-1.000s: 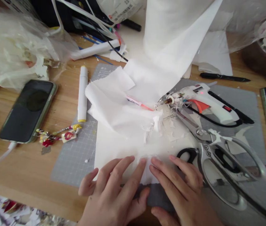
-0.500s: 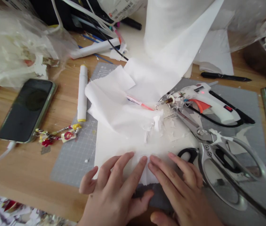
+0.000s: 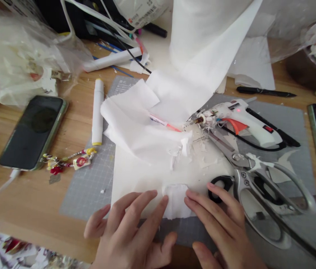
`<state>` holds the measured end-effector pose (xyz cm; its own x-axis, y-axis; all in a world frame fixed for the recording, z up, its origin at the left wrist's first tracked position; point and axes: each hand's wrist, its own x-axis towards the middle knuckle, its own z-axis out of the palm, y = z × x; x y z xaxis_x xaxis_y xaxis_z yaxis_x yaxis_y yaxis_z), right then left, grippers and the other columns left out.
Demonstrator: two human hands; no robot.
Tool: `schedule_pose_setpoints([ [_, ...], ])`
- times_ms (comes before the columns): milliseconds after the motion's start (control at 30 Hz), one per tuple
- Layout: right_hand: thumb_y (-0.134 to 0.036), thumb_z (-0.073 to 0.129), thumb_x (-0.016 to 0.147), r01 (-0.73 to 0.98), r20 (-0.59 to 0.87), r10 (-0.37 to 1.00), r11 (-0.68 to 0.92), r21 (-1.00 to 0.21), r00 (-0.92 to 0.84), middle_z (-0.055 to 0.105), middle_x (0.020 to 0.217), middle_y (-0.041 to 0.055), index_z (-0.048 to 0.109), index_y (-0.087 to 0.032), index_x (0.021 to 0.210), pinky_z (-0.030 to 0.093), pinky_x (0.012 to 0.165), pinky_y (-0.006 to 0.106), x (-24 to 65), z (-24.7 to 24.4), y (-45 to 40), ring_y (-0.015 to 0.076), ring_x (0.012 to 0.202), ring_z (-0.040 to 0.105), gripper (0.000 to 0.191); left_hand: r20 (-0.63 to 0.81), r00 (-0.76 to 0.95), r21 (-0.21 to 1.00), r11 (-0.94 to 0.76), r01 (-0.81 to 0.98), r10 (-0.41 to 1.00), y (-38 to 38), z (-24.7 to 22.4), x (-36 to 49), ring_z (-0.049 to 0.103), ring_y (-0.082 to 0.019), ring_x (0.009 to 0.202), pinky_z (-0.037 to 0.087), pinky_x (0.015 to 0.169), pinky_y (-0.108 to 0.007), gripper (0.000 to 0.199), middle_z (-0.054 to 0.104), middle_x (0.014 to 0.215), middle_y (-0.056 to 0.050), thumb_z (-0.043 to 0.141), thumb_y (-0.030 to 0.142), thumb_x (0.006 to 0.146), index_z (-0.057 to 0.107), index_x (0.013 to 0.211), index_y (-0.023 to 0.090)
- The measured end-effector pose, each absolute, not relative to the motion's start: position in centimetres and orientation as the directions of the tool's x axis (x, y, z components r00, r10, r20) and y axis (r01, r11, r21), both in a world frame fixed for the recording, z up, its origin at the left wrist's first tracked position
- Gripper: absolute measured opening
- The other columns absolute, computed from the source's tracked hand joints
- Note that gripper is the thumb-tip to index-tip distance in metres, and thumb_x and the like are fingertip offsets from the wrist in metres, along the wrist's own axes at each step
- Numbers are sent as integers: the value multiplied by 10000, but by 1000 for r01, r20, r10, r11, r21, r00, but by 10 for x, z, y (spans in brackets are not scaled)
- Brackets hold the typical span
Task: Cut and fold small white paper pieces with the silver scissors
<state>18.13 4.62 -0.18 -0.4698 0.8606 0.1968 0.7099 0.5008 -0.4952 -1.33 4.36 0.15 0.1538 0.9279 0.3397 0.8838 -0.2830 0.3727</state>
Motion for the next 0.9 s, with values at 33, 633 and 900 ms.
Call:
schedule_pose_setpoints([
  [33,-380,470,818,712,192,858,505,-488,-477,608,1143,82,566,-122,1150,364,923,364,180,-1,47,271,1169,396,431,343,153,368,-282,886,927,45,2,-14,555,-163,767,375,713,-308,258,669,839,-8,511,441,790,700,840,273],
  [633,-277,485,794,668,237,845,526,-526,-479,638,1079,76,603,-145,1076,408,907,375,185,-1,45,272,1180,408,332,357,176,379,-314,870,917,45,6,-14,554,-142,703,389,668,-295,186,670,759,14,522,346,791,685,828,264],
  [900,-301,487,812,694,228,869,489,-528,-439,647,1063,69,618,-138,1050,400,892,378,178,-3,44,273,1158,419,317,277,377,242,-444,863,884,48,4,-34,564,-135,722,379,657,-292,281,692,847,71,660,312,697,654,977,310],
])
